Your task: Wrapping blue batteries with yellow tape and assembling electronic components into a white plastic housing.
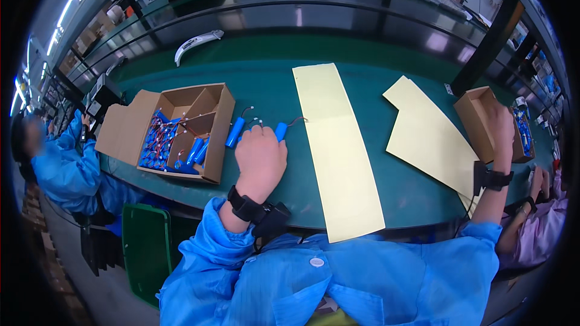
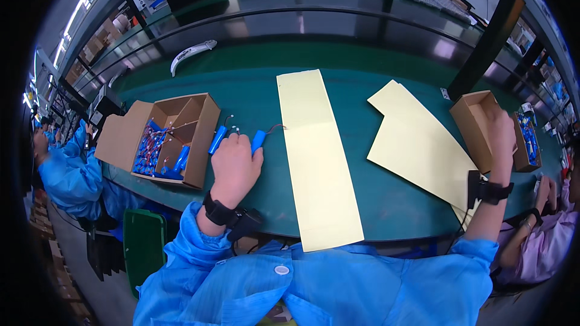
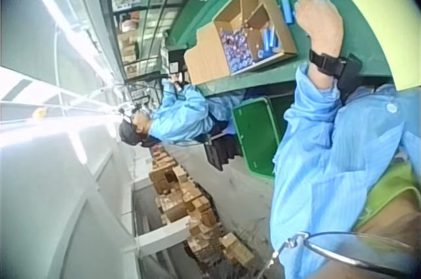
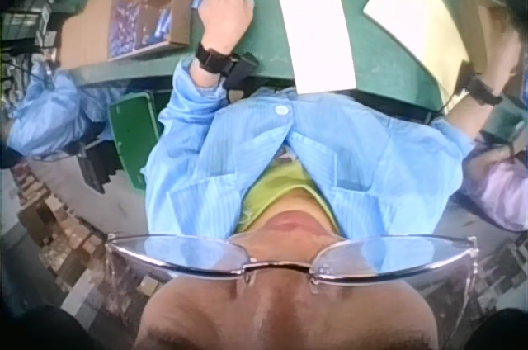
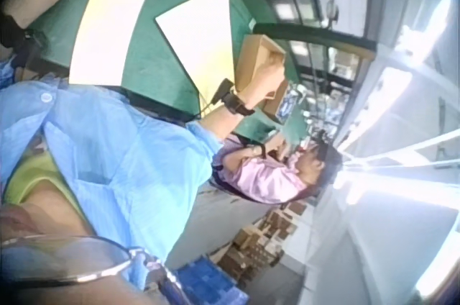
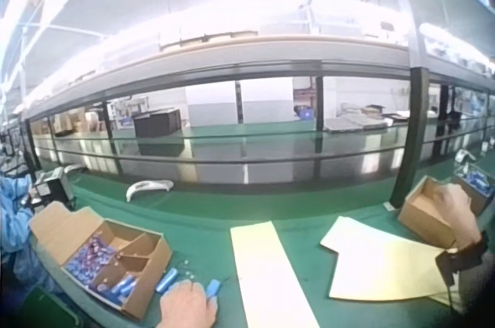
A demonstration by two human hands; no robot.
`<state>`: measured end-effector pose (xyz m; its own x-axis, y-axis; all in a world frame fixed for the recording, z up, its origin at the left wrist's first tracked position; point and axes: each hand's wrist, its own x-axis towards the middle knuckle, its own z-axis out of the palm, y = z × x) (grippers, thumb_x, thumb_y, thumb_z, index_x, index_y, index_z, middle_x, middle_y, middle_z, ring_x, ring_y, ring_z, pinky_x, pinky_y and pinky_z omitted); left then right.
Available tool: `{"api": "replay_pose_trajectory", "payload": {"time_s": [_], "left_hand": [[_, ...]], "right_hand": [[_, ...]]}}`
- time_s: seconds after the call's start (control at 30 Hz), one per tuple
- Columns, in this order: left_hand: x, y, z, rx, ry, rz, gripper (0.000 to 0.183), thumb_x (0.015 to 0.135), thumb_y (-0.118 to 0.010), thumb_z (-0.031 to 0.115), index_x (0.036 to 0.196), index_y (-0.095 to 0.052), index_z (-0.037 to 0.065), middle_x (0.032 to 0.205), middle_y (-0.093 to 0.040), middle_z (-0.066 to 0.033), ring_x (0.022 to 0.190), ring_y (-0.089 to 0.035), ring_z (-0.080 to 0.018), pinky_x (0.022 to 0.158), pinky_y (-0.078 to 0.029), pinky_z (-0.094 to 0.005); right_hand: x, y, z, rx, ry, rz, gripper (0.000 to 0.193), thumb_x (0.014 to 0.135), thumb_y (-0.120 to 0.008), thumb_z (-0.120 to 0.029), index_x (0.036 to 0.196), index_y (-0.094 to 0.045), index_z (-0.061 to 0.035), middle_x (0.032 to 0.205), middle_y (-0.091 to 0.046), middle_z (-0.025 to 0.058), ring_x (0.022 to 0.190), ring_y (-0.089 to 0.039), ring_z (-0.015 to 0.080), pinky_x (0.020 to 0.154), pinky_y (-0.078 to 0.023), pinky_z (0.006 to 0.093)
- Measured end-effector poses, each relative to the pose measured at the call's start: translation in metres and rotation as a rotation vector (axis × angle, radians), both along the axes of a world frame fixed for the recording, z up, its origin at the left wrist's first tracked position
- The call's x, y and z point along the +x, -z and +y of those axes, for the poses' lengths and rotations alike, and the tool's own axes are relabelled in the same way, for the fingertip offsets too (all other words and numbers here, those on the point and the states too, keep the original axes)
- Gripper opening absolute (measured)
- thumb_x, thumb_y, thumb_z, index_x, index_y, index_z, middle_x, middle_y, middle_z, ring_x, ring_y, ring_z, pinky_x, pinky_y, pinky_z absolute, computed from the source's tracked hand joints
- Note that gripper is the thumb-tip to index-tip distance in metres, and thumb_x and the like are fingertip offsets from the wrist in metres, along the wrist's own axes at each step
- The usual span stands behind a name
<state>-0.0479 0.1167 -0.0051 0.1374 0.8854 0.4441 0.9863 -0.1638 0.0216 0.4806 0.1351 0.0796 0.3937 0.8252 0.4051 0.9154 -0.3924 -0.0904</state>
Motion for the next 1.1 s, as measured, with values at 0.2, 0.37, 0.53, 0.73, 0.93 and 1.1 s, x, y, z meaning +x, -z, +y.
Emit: {"api": "replay_pose_trajectory", "payload": {"time_s": [0.2,0.37,0.53,0.73,0.93,1.1], "left_hand": [[-0.021,-0.045,0.005,-0.498,0.279,-1.209,0.025,0.099,-0.051,0.028,0.096,-0.057,0.004,0.082,-0.065,-0.0053,0.075,-0.062,-0.0121,0.067,-0.047,-0.0242],[0.039,-0.057,0.027,-0.803,0.413,-1.444,0.026,0.101,-0.048,0.029,0.104,-0.054,0.004,0.090,-0.066,-0.0083,0.084,-0.062,-0.0142,0.075,-0.046,-0.0247],[0.067,-0.021,0.054,-0.988,0.286,-1.409,0.030,0.101,-0.046,0.027,0.106,-0.048,-0.002,0.098,-0.064,-0.0142,0.089,-0.064,-0.0172,0.078,-0.051,-0.0274],[0.068,-0.012,0.059,-0.959,0.222,-1.443,0.031,0.102,-0.043,0.026,0.108,-0.046,-0.004,0.101,-0.062,-0.0175,0.089,-0.067,-0.0218,0.080,-0.054,-0.0302],[0.071,-0.003,0.060,-0.845,0.220,-1.457,0.026,0.101,-0.043,0.018,0.103,-0.044,-0.008,0.093,-0.065,-0.0186,0.078,-0.070,-0.0230,0.067,-0.057,-0.0282],[0.073,-0.001,0.059,-0.857,0.203,-1.421,0.028,0.103,-0.041,0.022,0.107,-0.045,-0.005,0.100,-0.062,-0.0196,0.088,-0.068,-0.0239,0.077,-0.055,-0.0315]], "right_hand": [[-0.220,-0.004,0.021,-0.219,-0.892,0.622,0.027,0.082,-0.066,-0.007,0.108,-0.068,-0.0041,0.102,-0.069,0.0136,0.092,-0.066,0.0260,0.083,-0.052,0.0333],[-0.257,0.052,0.054,-0.441,-0.870,0.421,0.023,0.080,-0.070,-0.013,0.102,-0.066,-0.0065,0.102,-0.062,0.0117,0.100,-0.059,0.0281,0.085,-0.049,0.0351],[-0.268,0.065,0.071,-0.447,-0.904,0.454,0.015,0.079,-0.071,-0.013,0.088,-0.063,-0.0049,0.097,-0.059,0.0127,0.096,-0.058,0.0288,0.080,-0.048,0.0365],[-0.271,0.065,0.078,-0.513,-0.864,0.404,0.012,0.080,-0.068,-0.010,0.083,-0.060,-0.0023,0.089,-0.057,0.0134,0.084,-0.057,0.0284,0.073,-0.046,0.0353],[-0.272,0.060,0.049,-0.166,-1.113,0.051,0.010,0.084,-0.061,-0.007,0.088,-0.055,0.0003,0.094,-0.055,0.0136,0.092,-0.054,0.0296,0.081,-0.044,0.0373],[-0.261,0.045,0.032,0.071,-1.436,-0.098,0.012,0.083,-0.059,-0.003,0.091,-0.050,-0.0012,0.094,-0.053,0.0129,0.093,-0.051,0.0289,0.082,-0.042,0.0367]]}}
